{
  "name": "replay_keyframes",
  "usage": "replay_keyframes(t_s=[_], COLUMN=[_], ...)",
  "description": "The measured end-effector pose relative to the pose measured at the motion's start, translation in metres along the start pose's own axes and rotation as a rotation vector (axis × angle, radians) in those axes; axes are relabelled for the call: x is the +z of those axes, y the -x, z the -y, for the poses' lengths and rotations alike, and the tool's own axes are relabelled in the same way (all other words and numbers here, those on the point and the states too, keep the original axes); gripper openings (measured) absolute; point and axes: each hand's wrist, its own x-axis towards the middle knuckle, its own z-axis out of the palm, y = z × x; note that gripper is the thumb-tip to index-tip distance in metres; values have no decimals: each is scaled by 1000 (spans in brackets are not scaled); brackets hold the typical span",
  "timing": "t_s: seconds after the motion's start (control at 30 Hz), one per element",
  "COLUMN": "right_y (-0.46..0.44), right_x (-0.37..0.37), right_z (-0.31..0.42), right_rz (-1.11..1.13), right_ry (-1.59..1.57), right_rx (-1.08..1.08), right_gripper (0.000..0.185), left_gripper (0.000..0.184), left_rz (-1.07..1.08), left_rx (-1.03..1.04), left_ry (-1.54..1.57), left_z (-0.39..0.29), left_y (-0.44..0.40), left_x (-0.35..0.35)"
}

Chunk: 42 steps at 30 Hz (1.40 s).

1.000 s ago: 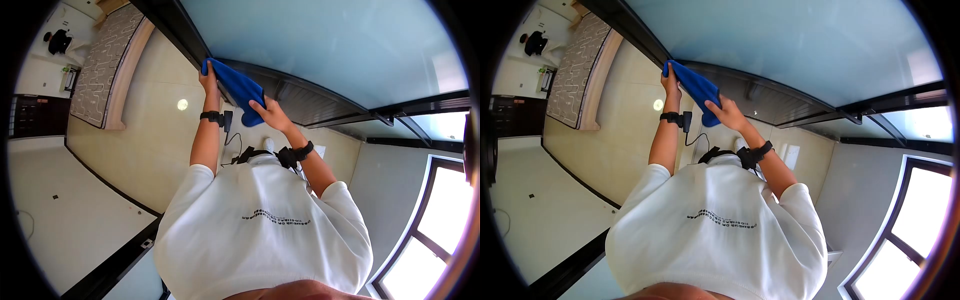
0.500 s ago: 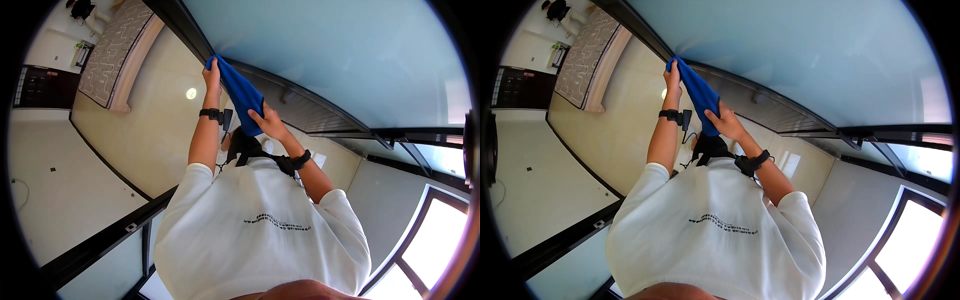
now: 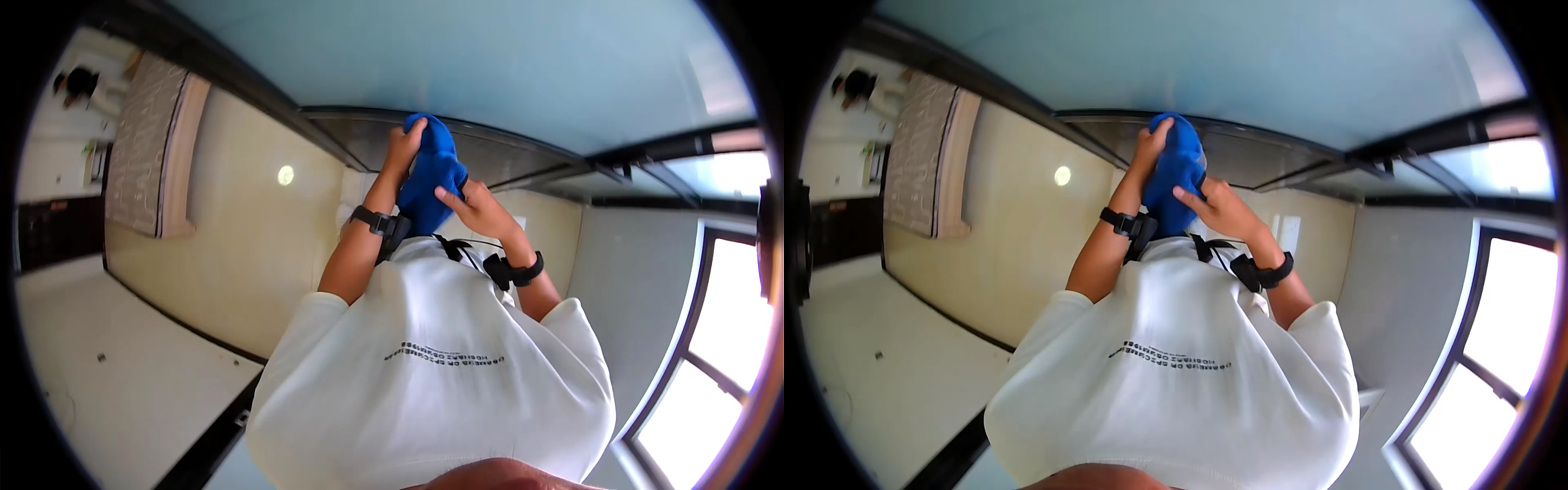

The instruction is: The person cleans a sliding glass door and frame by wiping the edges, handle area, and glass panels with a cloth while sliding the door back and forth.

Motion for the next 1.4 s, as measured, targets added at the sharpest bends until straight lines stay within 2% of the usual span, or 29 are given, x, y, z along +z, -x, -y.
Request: replay_keyframes(t_s=[0.07, 0.1, 0.13, 0.17, 0.2, 0.23, 0.3, 0.33, 0.47, 0.53, 0.63, 0.67, 0.73, 0.77, 0.83, 0.87, 0.93, 0.97, 1.03, 1.1, 1.17, 1.23, 1.37, 1.4], right_y=[-2, -1, 0, 3, 8, 12, 19, 18, 9, 1, -6, -11, -22, -28, -36, -40, -43, -40, -34, -25, -13, 2, 30, 34], right_x=[-5, -7, -12, -20, -29, -38, -53, -61, -60, -47, -30, -24, -12, -8, 0, 3, 6, 3, -1, -12, -29, -46, -77, -82], right_z=[-8, -8, -9, -14, -20, -28, -55, -59, -77, -82, -71, -70, -63, -59, -52, -46, -39, -43, -50, -56, -67, -84, -100, -104], right_rz=[-149, -317, -479, -497, -595, -684, -824, -877, -906, -921, -790, -789, -749, -712, -675, -581, -407, -409, -441, -476, -508, -565, -581, -653], right_ry=[-7, 111, 227, 235, 382, 528, 655, 724, 842, 856, 864, 868, 832, 802, 799, 766, 693, 695, 703, 738, 774, 796, 842, 834], right_rx=[-25, -69, -113, -105, -69, -36, 25, -28, 15, -82, 4, -38, -44, -58, -40, 36, 205, 212, 122, 140, 155, 212, 297, 304], right_gripper=[29, 25, 22, 22, 19, 16, 16, 15, 18, 22, 25, 30, 28, 28, 33, 36, 44, 44, 45, 45, 45, 42, 36, 34], left_gripper=[49, 49, 48, 47, 46, 46, 51, 54, 56, 58, 58, 58, 50, 50, 45, 45, 42, 42, 37, 37, 37, 38, 41, 43], left_rz=[453, 484, 537, 579, 627, 630, 853, 903, 897, 886, 770, 767, 746, 747, 359, 367, 54, 59, 79, 167, 303, 421, 477, 509], left_rx=[-34, -38, -145, -244, -256, -257, -261, -210, -162, -222, -216, -229, -257, -260, 29, 21, 167, 162, 363, 490, 419, 698, 823, 841], left_ry=[335, 332, 103, -131, -137, -138, -275, -293, -407, -325, -283, -285, -56, -57, 217, 213, 262, 262, 209, -49, -154, -290, -371, -398], left_z=[32, 38, 30, 24, 51, 44, 21, 26, 30, 28, 25, 30, 36, 35, 35, 28, 12, 2, -13, -36, -39, -31, -29, -27], left_y=[-13, -11, 3, 11, 5, 11, 23, 19, 1, 2, 11, 14, 18, 26, 49, 54, 62, 65, 65, 67, 55, 38, 35, 36], left_x=[25, 39, 54, 67, 77, 85, 98, 102, 97, 71, 27, 9, -21, -29, -43, -46, -46, -40, -30, -5, 24, 56, 111, 123])
